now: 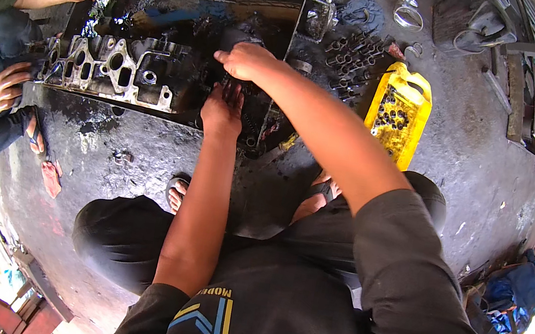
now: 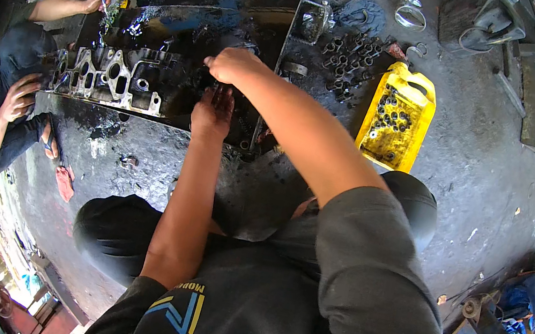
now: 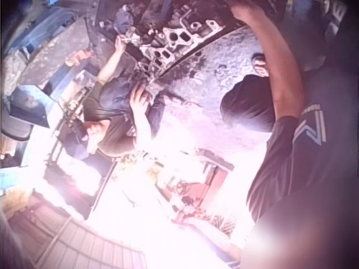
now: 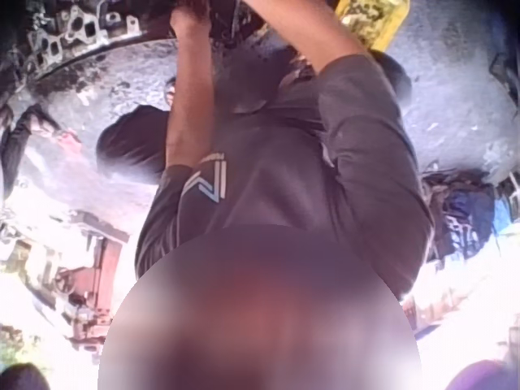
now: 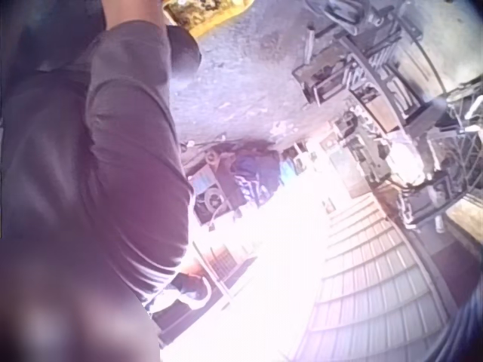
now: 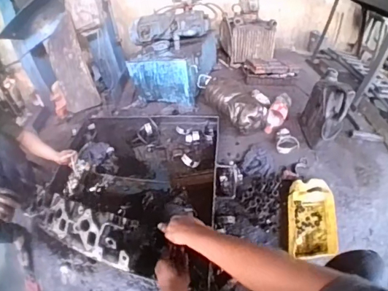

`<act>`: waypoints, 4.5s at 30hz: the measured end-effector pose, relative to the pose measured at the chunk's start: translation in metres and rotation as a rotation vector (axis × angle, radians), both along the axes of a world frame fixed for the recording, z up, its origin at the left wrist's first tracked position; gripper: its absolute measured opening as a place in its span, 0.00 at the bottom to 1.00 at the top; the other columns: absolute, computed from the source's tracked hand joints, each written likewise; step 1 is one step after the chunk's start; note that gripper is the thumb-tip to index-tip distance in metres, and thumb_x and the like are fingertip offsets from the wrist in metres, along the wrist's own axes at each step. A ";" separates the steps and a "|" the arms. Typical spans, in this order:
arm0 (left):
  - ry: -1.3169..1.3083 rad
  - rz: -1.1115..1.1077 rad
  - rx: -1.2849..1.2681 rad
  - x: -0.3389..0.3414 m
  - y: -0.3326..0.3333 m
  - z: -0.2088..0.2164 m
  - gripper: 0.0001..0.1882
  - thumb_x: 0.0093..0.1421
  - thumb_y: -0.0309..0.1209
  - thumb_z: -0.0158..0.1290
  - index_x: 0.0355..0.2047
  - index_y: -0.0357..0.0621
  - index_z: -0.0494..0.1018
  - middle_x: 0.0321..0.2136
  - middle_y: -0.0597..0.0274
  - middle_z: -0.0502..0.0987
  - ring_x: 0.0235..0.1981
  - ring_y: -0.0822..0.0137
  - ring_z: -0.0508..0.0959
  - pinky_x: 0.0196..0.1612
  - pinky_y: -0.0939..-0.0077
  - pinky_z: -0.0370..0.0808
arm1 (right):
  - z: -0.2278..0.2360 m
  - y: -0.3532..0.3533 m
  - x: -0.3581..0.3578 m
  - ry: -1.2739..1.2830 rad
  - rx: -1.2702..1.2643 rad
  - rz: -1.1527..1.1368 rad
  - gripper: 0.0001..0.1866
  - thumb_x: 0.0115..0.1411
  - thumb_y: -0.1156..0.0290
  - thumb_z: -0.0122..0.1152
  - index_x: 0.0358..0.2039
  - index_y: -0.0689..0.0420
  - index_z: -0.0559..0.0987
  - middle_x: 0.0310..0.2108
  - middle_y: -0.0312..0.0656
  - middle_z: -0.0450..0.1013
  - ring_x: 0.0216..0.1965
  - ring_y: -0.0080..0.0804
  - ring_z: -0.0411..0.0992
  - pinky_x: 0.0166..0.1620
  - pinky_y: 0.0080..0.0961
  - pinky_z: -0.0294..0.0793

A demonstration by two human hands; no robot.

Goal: The person sits on the floor and wipes a disassembled engine cylinder head with a dark cloth. They repeatedly rub the surface and crevices, occasionally pausing to reposition the cloth or adjust their grip. A second person works on the same part nearby.

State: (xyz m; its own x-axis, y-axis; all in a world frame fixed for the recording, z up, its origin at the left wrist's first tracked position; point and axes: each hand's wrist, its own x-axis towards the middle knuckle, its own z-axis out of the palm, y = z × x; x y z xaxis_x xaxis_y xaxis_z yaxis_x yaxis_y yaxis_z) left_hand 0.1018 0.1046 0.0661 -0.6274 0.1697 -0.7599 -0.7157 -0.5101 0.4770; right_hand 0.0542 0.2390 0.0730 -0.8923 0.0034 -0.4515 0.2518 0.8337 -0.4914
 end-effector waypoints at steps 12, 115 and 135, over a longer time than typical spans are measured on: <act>0.796 -0.702 -0.925 0.015 -0.016 -0.053 0.11 0.58 0.31 0.52 0.37 0.37 0.76 0.31 0.50 0.79 0.33 0.52 0.79 0.38 0.66 0.75 | 0.150 0.180 0.157 0.184 0.385 -0.255 0.20 0.52 0.61 0.62 0.44 0.57 0.78 0.43 0.51 0.75 0.46 0.49 0.73 0.50 0.41 0.72; -0.311 -0.003 0.076 -0.013 -0.019 -0.032 0.14 0.65 0.36 0.37 0.46 0.47 0.67 0.46 0.55 0.70 0.46 0.58 0.72 0.47 0.54 0.69 | 0.033 0.003 0.044 0.114 -0.048 -0.183 0.24 0.47 0.54 0.65 0.40 0.56 0.77 0.45 0.54 0.71 0.51 0.52 0.69 0.52 0.41 0.71; -0.088 -0.195 0.191 -0.009 -0.012 -0.025 0.15 0.66 0.36 0.39 0.48 0.46 0.69 0.44 0.60 0.74 0.41 0.62 0.75 0.41 0.65 0.74 | 0.004 -0.012 0.024 0.332 -0.089 -0.188 0.25 0.55 0.53 0.60 0.36 0.67 0.78 0.37 0.58 0.76 0.43 0.51 0.75 0.45 0.40 0.74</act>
